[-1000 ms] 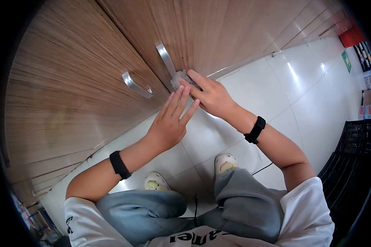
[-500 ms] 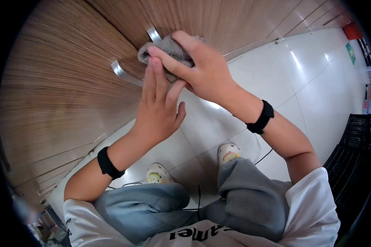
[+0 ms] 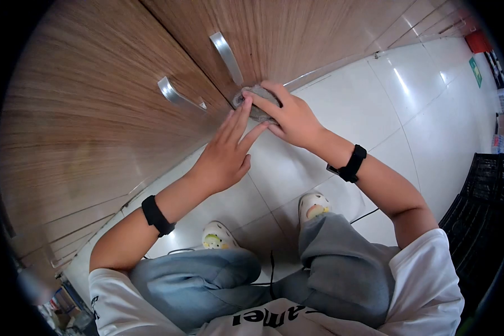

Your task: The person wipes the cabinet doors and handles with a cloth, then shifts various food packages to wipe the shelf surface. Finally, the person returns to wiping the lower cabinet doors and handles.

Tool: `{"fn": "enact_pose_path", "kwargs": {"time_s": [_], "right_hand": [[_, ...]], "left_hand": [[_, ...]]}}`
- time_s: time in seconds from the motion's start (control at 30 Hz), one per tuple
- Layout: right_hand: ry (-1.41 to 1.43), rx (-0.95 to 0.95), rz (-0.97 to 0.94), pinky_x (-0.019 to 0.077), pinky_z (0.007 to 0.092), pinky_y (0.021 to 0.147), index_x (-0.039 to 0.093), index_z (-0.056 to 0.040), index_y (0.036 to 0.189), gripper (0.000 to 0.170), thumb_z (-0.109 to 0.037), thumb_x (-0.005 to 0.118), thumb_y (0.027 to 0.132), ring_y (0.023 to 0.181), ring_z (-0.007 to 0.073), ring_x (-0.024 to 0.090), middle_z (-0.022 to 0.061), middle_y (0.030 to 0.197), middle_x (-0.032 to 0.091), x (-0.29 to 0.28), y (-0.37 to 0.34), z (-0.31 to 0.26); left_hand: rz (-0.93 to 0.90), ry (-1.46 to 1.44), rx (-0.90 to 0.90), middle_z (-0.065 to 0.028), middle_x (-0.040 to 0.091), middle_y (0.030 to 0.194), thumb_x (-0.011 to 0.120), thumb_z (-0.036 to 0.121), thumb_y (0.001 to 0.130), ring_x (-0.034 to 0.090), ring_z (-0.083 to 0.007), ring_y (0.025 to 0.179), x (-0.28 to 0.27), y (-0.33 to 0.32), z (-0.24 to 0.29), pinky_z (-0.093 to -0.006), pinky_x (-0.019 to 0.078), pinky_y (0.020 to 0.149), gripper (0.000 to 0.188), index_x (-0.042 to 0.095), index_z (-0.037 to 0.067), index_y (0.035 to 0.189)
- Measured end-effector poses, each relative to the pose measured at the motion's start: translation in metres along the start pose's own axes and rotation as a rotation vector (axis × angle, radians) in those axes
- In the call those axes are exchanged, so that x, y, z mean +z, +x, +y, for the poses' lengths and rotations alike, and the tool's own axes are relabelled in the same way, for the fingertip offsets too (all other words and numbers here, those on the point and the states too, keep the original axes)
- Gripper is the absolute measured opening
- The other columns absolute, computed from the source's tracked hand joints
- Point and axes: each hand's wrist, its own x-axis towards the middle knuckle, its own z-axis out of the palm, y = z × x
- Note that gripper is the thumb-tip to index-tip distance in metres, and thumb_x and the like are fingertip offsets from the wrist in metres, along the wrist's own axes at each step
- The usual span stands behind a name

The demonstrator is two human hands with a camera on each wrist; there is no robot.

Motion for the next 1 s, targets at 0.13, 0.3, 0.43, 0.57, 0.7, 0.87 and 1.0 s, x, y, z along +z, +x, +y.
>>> {"fn": "enact_pose_path", "kwargs": {"time_s": [0.13, 0.3, 0.43, 0.57, 0.7, 0.87, 1.0], "right_hand": [[-0.005, -0.214, 0.21, 0.0534, 0.0375, 0.072, 0.048, -0.0229, 0.129, 0.07, -0.007, 0.07, 0.065, 0.094, 0.032, 0.058, 0.0167, 0.12, 0.046, -0.008, 0.009, -0.001], [-0.087, -0.329, 0.339, 0.0528, 0.0358, 0.073, 0.055, -0.023, 0.122, 0.061, -0.004, 0.067, 0.066, 0.094, 0.0305, 0.057, 0.0153, 0.113, 0.052, -0.013, 0.033, 0.004], [-0.106, -0.323, 0.315, 0.0519, 0.0359, 0.075, 0.057, -0.0229, 0.12, 0.057, -0.003, 0.066, 0.067, 0.095, 0.03, 0.056, 0.0136, 0.113, 0.053, -0.007, 0.028, 0.008], [-0.109, -0.159, 0.201, 0.0516, 0.0366, 0.076, 0.053, -0.0224, 0.125, 0.062, 0.001, 0.064, 0.068, 0.095, 0.0294, 0.056, 0.0122, 0.118, 0.049, 0.006, 0.008, 0.019], [0.008, -0.054, 0.198, 0.0522, 0.0352, 0.073, 0.05, -0.0212, 0.127, 0.066, 0.002, 0.063, 0.067, 0.096, 0.0296, 0.056, 0.0115, 0.123, 0.044, 0.006, -0.003, 0.012], [0.157, 0.001, 0.264, 0.0515, 0.0337, 0.069, 0.057, -0.0151, 0.114, 0.051, -0.003, 0.067, 0.065, 0.093, 0.0282, 0.057, 0.0101, 0.117, 0.047, -0.003, 0.003, 0.005], [0.061, -0.104, 0.417, 0.05, 0.0323, 0.063, 0.059, -0.0109, 0.095, 0.034, -0.01, 0.071, 0.063, 0.086, 0.0239, 0.058, 0.0058, 0.107, 0.052, 0.003, 0.027, 0.002]], "left_hand": [[0.196, 0.176, 0.08, -0.0317, -0.001, 0.144, 0.064, 0.008, 0.072, 0.007, -0.0488, 0.135, 0.001, -0.005, 0.002, -0.0586, 0.0157, 0.107, 0.07, 0.032, 0.006, 0.134], [0.311, 0.22, 0.008, -0.034, -0.006, 0.143, 0.064, 0.009, 0.073, 0.001, -0.0518, 0.134, -0.009, 0.006, 0.007, -0.0589, 0.015, 0.106, 0.071, 0.03, 0.004, 0.135], [0.235, 0.082, -0.075, -0.0357, -0.009, 0.143, 0.063, 0.009, 0.075, -0.002, -0.0537, 0.133, -0.003, 0.008, 0.015, -0.055, 0.0161, 0.107, 0.074, 0.025, 0.001, 0.138], [0.085, -0.087, -0.09, -0.0341, -0.007, 0.144, 0.062, 0.007, 0.075, 0.001, -0.0544, 0.133, 0.004, 0.01, 0.009, -0.0541, 0.0192, 0.107, 0.076, 0.022, 0.002, 0.14], [-0.038, -0.062, -0.082, -0.0327, -0.008, 0.145, 0.063, 0.008, 0.075, -0.002, -0.0518, 0.134, 0.003, 0.01, 0.011, -0.0509, 0.0159, 0.108, 0.078, 0.02, -0.001, 0.14], [0.1, 0.099, -0.151, -0.0307, 0.005, 0.143, 0.061, 0.007, 0.075, 0.012, -0.048, 0.131, 0.004, -0.003, 0.018, -0.0496, 0.0191, 0.106, 0.078, 0.019, -0.002, 0.14], [0.123, -0.006, -0.218, -0.0311, 0.012, 0.139, 0.061, 0.007, 0.075, 0.024, -0.0475, 0.123, 0.009, -0.008, 0.014, -0.0491, 0.0238, 0.103, 0.079, 0.016, -0.006, 0.139]]}}
